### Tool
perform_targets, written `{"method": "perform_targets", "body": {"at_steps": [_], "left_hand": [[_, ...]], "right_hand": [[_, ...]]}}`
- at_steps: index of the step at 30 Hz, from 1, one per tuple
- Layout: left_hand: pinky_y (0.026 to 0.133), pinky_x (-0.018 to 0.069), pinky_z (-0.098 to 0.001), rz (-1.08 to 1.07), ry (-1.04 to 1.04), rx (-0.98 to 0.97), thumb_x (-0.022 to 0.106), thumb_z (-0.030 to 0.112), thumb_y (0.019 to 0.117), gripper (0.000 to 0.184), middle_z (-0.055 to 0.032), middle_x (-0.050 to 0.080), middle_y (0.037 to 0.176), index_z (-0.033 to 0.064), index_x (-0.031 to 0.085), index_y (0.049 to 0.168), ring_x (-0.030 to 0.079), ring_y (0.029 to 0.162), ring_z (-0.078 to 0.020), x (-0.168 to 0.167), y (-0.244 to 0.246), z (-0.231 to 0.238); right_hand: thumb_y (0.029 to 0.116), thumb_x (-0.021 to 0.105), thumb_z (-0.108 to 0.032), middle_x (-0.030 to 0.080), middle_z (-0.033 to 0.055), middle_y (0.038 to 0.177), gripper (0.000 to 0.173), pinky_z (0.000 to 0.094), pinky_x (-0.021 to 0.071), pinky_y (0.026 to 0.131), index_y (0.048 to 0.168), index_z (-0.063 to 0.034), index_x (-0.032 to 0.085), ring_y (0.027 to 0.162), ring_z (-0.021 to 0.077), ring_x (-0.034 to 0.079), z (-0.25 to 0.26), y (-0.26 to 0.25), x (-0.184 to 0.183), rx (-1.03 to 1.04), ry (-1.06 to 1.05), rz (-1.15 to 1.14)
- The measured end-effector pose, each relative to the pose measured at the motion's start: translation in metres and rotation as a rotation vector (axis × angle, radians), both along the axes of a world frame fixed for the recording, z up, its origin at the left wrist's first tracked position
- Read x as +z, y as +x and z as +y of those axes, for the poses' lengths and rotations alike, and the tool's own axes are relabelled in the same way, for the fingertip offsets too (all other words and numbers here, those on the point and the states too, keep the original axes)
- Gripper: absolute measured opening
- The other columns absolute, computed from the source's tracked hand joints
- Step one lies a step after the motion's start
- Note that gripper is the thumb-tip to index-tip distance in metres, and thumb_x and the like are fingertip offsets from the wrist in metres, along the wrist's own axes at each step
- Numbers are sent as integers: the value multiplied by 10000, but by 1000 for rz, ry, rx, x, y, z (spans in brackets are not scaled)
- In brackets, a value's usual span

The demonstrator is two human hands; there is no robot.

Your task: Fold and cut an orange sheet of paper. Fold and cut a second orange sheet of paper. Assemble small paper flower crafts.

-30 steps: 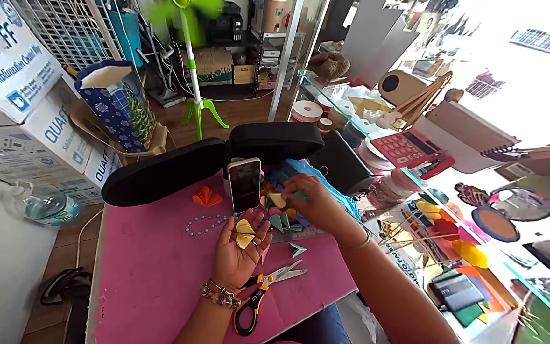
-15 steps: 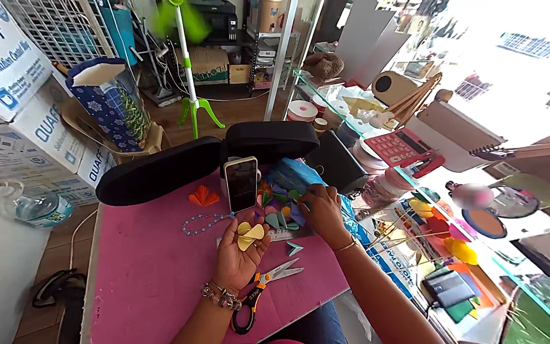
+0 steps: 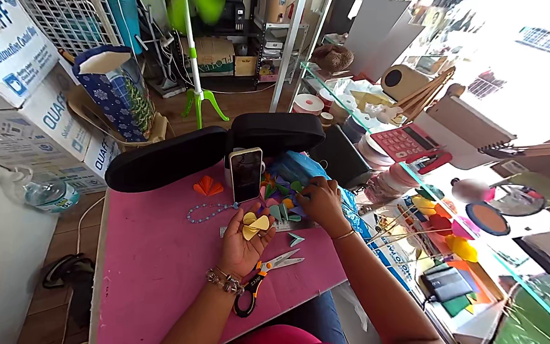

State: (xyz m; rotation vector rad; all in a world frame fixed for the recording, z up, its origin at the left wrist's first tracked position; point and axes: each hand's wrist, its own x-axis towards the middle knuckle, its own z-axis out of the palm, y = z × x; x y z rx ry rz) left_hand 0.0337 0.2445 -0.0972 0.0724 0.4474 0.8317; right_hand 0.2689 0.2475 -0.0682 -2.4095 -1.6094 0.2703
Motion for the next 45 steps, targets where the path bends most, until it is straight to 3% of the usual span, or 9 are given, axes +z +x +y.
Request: {"method": "perform_targets", "body": {"at_steps": [8,13,18,23,30,34,38,41,45], "left_hand": [[838,616,-413,4,-10,4,266,411,1111,517,-172,716,1139,80,622,1288,737,974,-299,0,-1,1],[867,608,-416,-3,4,-15,245,431,1110,546,-164,716,1140,80,622,1294,731,1001,-300,-2,-1,1],[879,603,-431,12,59,-25,217,467,1109,577,-165,710,1175,90,582,1348,723,1033,-310,1,1,-4],[877,599,-443,-106,150,9,301,590,1058,599,-131,702,1227,149,564,1366,715,1056,-287,2,3,-14],[760,643,-384,-41,-6,221,350,352,1101,376,-145,727,1090,101,596,1235,757,924,-282,14,-27,-27],[751,626,-281,301,126,343,314,172,1108,260,-75,705,1031,97,518,1251,737,870,-165,26,-66,-2],[826,579,-309,987,572,460,513,29,1034,351,-76,650,1141,15,482,1383,678,932,-133,15,-97,53],[1006,517,-420,1545,1017,354,641,117,990,445,-220,587,1373,-25,526,1395,628,1191,-264,-9,-114,98],[1030,491,-527,1853,1399,208,659,87,972,354,-262,599,1328,-30,628,1305,607,1211,-388,-24,-118,131]], "right_hand": [[1023,586,-205,585,250,1367,275,629,346,1091,1112,-2,748,1302,455,483,-14,18,17,-26,131,258],[1057,550,-163,628,28,923,187,260,476,770,1071,-14,661,836,59,575,-32,29,18,-125,187,824],[978,605,-191,639,103,1234,207,301,507,951,980,-14,712,1131,117,598,-54,-19,20,181,302,788],[937,657,-265,660,100,1191,210,473,415,1002,883,-101,777,1170,267,544,-61,-83,10,314,463,584],[977,636,-354,636,78,1269,264,452,411,1010,1079,-157,779,1183,237,537,-78,-84,-8,373,651,528],[981,624,-316,643,180,1252,273,534,385,1050,1079,-104,765,1201,357,544,-92,-62,-47,284,776,316],[985,607,-295,648,221,1231,278,543,355,1074,1058,-79,766,1187,406,543,-108,-49,-78,230,791,202],[984,586,-300,659,225,1216,298,531,367,1054,1045,-69,765,1157,411,560,-112,-49,-88,220,792,152],[981,578,-323,666,199,1217,305,518,376,1048,1057,-93,763,1142,391,572,-110,-49,-90,231,789,113]]}}
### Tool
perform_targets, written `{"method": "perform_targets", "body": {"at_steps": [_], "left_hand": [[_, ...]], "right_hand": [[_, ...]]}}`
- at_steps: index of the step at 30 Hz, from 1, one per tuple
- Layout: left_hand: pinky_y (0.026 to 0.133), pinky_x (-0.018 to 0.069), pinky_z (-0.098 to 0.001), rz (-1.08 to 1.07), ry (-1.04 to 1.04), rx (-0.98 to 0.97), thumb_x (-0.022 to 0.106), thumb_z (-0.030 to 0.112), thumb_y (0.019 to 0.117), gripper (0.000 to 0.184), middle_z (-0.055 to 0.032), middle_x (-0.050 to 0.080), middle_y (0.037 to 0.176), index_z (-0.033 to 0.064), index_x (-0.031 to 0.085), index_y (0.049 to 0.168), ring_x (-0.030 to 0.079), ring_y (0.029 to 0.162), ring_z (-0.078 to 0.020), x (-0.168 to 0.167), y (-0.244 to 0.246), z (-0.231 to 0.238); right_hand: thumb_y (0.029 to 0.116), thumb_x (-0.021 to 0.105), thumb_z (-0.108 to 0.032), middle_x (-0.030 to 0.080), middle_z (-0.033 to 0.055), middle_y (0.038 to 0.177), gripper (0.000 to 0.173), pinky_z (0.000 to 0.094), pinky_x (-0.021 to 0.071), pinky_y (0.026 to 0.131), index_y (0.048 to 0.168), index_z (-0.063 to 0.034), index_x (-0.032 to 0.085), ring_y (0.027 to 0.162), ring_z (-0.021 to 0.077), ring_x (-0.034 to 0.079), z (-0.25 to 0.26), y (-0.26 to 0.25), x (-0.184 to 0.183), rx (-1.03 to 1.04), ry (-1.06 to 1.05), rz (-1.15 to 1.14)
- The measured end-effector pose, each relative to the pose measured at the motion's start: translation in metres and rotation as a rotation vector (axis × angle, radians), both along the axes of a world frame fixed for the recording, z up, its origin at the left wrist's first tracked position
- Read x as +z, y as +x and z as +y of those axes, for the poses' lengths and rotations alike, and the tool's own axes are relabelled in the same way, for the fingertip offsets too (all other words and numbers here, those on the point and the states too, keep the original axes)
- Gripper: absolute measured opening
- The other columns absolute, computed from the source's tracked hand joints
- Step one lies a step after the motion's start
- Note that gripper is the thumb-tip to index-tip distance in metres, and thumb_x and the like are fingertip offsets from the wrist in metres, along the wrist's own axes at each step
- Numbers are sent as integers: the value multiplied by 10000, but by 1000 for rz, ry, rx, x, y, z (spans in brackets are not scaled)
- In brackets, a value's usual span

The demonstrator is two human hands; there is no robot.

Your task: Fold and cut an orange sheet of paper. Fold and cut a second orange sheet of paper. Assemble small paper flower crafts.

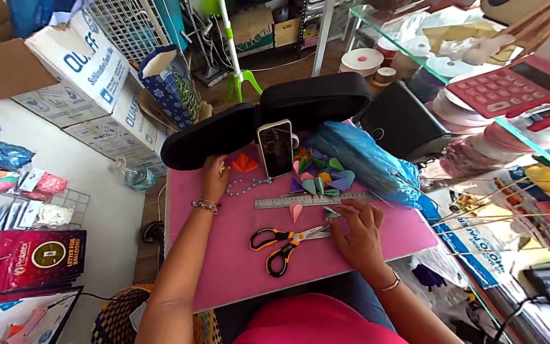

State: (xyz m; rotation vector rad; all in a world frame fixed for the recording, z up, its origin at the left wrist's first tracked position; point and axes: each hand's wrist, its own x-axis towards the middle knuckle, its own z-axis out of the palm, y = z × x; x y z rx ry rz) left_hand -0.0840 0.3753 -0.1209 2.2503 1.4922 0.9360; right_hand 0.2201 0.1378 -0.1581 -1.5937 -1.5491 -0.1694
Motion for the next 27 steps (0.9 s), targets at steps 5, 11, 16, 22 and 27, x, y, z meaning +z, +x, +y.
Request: {"method": "perform_targets", "body": {"at_steps": [5,11,16,22,27], "left_hand": [[1083,420,-593,138,7,-93,736,157,931,379,-246,588,1359,-24,660,1254,545,1280,-430,-1,-3,11],[1143,364,-572,117,-38,-165,781,196,887,537,-207,568,1426,20,616,1367,482,1369,-405,3,-15,2],[1133,394,-506,-42,-159,-160,791,184,868,747,-178,429,1567,62,449,1520,423,1430,-333,4,-19,-4],[999,491,-469,-217,-247,-40,684,31,887,709,-212,401,1561,59,395,1534,562,1248,-314,-4,-8,-8],[1094,430,-464,-180,-175,-53,626,-3,912,608,-223,442,1529,12,442,1491,500,1349,-320,-3,-2,0]], "right_hand": [[976,574,-350,668,181,1233,323,522,381,1051,1075,-105,760,1146,384,579,0,3,-3,7,-26,9],[983,557,-401,659,185,1233,371,513,350,1071,1094,-105,750,1176,371,558,0,3,-3,40,-25,27],[992,553,-407,653,185,1238,373,513,339,1088,1118,-108,736,1192,362,553,-1,4,-2,58,-31,47],[988,555,-403,656,179,1239,368,514,344,1083,1111,-111,742,1187,360,557,0,4,-3,58,-28,54],[986,556,-406,661,174,1234,370,509,348,1080,1105,-113,747,1175,358,564,0,4,-3,52,-25,49]]}}
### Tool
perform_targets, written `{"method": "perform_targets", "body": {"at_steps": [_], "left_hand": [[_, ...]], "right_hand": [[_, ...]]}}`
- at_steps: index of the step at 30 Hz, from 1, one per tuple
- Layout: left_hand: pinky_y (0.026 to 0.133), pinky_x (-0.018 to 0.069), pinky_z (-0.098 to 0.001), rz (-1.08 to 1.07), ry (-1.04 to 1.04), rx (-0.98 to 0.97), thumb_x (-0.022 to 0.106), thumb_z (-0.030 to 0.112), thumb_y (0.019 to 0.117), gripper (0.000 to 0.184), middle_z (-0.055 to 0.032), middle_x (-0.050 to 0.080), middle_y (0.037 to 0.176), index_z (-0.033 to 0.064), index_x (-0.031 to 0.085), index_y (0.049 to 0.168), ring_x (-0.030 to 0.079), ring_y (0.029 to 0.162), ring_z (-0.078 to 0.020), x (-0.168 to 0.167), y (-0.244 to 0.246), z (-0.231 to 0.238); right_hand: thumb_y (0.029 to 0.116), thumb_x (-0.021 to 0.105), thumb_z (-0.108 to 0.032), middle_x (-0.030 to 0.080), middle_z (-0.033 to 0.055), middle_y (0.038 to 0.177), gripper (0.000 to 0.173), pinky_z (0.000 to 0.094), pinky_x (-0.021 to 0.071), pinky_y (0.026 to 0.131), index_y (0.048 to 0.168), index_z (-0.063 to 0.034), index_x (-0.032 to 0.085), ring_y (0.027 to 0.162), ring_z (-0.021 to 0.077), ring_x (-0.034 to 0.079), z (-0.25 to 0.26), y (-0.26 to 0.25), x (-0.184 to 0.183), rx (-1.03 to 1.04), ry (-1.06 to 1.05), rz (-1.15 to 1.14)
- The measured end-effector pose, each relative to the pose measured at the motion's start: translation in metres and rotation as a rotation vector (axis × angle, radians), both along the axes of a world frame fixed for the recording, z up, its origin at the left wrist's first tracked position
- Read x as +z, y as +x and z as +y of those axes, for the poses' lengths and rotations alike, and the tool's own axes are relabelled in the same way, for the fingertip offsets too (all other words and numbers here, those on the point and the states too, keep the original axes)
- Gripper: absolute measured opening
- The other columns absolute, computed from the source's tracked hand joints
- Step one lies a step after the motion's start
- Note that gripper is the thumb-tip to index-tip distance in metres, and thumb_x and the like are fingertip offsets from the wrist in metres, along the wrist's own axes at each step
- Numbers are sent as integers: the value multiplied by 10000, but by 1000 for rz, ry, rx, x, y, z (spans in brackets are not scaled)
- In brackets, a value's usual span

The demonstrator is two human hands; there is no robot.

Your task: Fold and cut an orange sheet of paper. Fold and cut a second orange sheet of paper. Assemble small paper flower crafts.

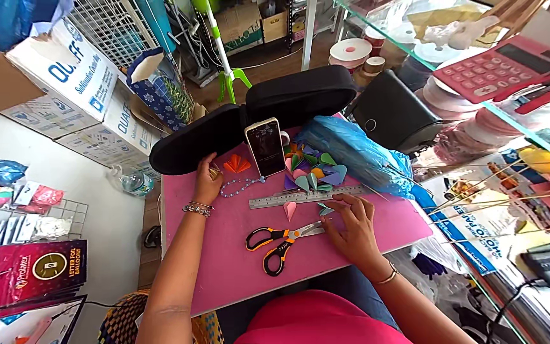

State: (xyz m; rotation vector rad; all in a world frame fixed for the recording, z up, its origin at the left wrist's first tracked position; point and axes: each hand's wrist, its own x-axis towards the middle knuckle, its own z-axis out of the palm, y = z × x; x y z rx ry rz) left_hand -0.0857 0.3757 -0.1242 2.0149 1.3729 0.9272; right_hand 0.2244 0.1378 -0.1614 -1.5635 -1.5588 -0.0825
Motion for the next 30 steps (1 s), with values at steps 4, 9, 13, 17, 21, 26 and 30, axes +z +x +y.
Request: {"method": "perform_targets", "body": {"at_steps": [4,9,13,17,21,26,30], "left_hand": [[1154,378,-477,20,79,-15,630,49,936,509,-202,479,1513,-1,521,1430,446,1414,-324,0,1,4],[1193,210,-646,280,250,3,659,272,928,528,-161,536,1489,52,584,1403,402,1453,-387,13,16,-6],[1192,162,-680,536,173,38,721,463,914,734,-170,507,1516,85,496,1502,421,1441,-390,21,41,-12],[1169,203,-685,630,170,65,737,469,903,749,-194,538,1471,78,495,1495,490,1369,-408,26,53,-11],[1080,309,-700,664,197,93,824,402,846,628,-261,607,1325,34,646,1323,524,1275,-479,40,46,-16],[1048,361,-662,788,65,148,822,391,855,521,-237,686,1196,18,699,1197,589,1196,-453,50,45,-21],[1039,377,-642,816,122,150,817,415,853,545,-221,718,1133,8,692,1193,630,1144,-431,44,55,-20]], "right_hand": [[986,560,-406,659,165,1243,366,502,344,1088,1122,-120,743,1191,350,557,-1,0,-1,1,0,8],[987,551,-414,660,156,1246,370,491,351,1076,1123,-129,743,1181,337,561,0,1,-1,14,-4,4],[988,550,-408,662,154,1251,368,490,359,1074,1121,-127,746,1181,342,565,0,1,-1,14,-8,1],[993,548,-411,663,146,1244,360,498,348,1087,1128,-141,743,1191,336,564,-1,2,-1,-3,-11,8],[988,551,-410,666,141,1242,360,499,345,1090,1129,-140,744,1191,339,563,-1,2,-2,1,-9,15],[989,555,-415,661,141,1243,362,486,345,1078,1126,-137,741,1179,329,559,0,0,0,19,-12,17],[987,556,-414,667,139,1237,359,489,350,1083,1118,-137,744,1182,334,564,0,1,0,7,-5,21]]}}
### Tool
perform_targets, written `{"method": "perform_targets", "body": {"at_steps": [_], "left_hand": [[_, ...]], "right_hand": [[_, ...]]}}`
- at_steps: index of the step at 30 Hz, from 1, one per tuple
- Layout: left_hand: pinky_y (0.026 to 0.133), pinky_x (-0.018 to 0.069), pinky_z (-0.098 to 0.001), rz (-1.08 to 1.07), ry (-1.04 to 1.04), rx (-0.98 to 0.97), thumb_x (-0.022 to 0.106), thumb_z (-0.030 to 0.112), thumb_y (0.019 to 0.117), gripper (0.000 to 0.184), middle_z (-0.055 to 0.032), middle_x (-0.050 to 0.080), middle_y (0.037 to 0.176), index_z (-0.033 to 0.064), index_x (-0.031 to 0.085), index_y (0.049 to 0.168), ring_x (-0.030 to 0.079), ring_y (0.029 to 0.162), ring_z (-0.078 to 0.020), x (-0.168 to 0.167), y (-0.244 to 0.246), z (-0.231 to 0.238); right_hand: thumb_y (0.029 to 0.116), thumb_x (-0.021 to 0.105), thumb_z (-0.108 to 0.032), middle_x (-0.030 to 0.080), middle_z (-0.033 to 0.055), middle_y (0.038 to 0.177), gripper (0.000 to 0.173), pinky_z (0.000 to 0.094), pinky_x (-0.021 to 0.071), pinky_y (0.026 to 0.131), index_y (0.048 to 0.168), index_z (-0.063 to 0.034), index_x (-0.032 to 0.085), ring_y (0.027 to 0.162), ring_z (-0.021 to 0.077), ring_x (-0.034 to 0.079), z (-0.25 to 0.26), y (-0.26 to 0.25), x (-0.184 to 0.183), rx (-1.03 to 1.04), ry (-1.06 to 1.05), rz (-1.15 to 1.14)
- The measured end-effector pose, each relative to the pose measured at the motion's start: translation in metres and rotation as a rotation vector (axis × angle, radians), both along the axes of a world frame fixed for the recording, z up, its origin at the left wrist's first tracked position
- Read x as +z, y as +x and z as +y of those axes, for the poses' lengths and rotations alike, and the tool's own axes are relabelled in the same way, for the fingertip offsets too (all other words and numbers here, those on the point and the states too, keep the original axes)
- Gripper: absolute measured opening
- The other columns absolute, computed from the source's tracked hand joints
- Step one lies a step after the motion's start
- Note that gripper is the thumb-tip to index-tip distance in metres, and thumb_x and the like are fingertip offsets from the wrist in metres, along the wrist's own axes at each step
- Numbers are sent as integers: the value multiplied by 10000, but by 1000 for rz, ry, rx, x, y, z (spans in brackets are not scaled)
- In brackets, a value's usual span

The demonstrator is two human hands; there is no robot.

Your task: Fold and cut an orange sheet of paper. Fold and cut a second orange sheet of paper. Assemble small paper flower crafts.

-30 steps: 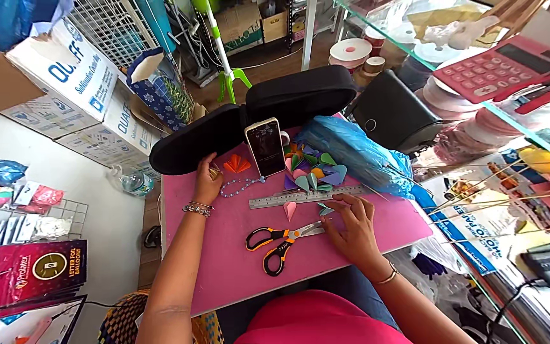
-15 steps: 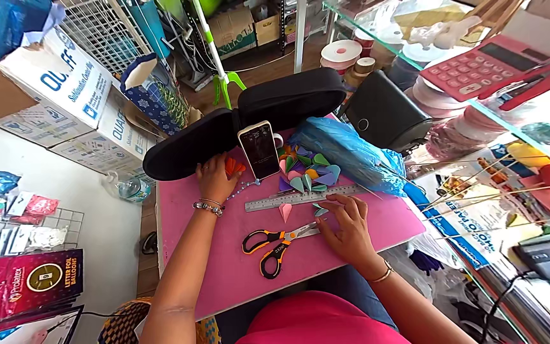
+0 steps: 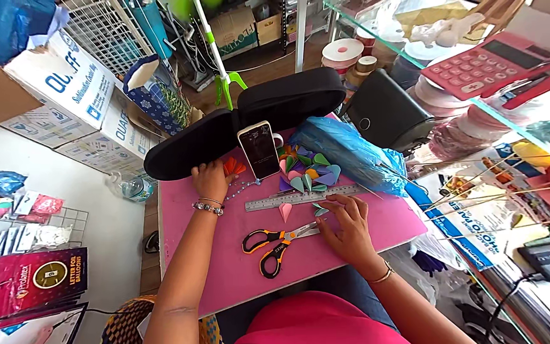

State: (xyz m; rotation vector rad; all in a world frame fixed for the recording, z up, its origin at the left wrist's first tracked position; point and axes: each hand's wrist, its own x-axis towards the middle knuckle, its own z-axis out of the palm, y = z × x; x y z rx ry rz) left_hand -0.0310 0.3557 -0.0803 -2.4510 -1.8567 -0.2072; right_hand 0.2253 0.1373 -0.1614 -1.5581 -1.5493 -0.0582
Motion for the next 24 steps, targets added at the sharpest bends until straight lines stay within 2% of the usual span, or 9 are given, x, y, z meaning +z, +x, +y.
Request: {"method": "perform_targets", "body": {"at_steps": [3,9,13,17,20,22,24], "left_hand": [[1038,384,-636,-1,-2,11,806,449,856,616,-229,712,1164,7,662,1260,627,1159,-439,-3,10,2],[1028,396,-640,-66,-18,68,724,404,935,510,-237,726,1086,10,659,1253,662,1089,-436,-7,18,8],[1018,406,-640,-113,-4,72,726,405,934,509,-232,732,1044,12,653,1249,676,1054,-430,-8,17,7],[982,404,-706,-267,45,37,742,356,932,541,-230,736,1029,-9,623,1313,679,1011,-462,9,-5,-6],[933,475,-689,-384,-82,116,705,285,973,504,-237,711,1131,-12,578,1360,672,1057,-455,25,-37,-15],[935,510,-626,-440,-214,185,731,231,956,521,-255,683,1158,-36,552,1366,673,1049,-425,29,-56,-18],[961,505,-599,-436,-317,234,773,228,923,620,-273,670,1167,-59,509,1404,669,1059,-416,24,-66,-20]], "right_hand": [[987,556,-412,670,134,1238,358,490,356,1079,1120,-141,748,1183,338,564,-1,1,-1,-11,-3,-3],[978,558,-406,671,130,1231,357,486,358,1074,1121,-143,751,1174,334,565,0,0,-1,-8,-2,-9],[980,559,-407,671,129,1225,354,482,358,1076,1118,-143,750,1173,330,564,0,0,-2,-9,0,-7],[986,549,-404,670,135,1228,358,500,357,1078,1127,-138,744,1183,336,566,-1,1,-1,0,-3,-12],[987,549,-403,668,134,1230,357,493,345,1086,1132,-140,743,1181,330,563,-1,1,-1,9,-6,-4],[985,552,-398,667,139,1233,357,497,346,1079,1133,-134,741,1179,337,563,0,0,-1,15,-9,0],[981,557,-395,669,148,1227,357,506,351,1072,1126,-126,742,1171,345,567,1,0,1,21,-11,-2]]}}
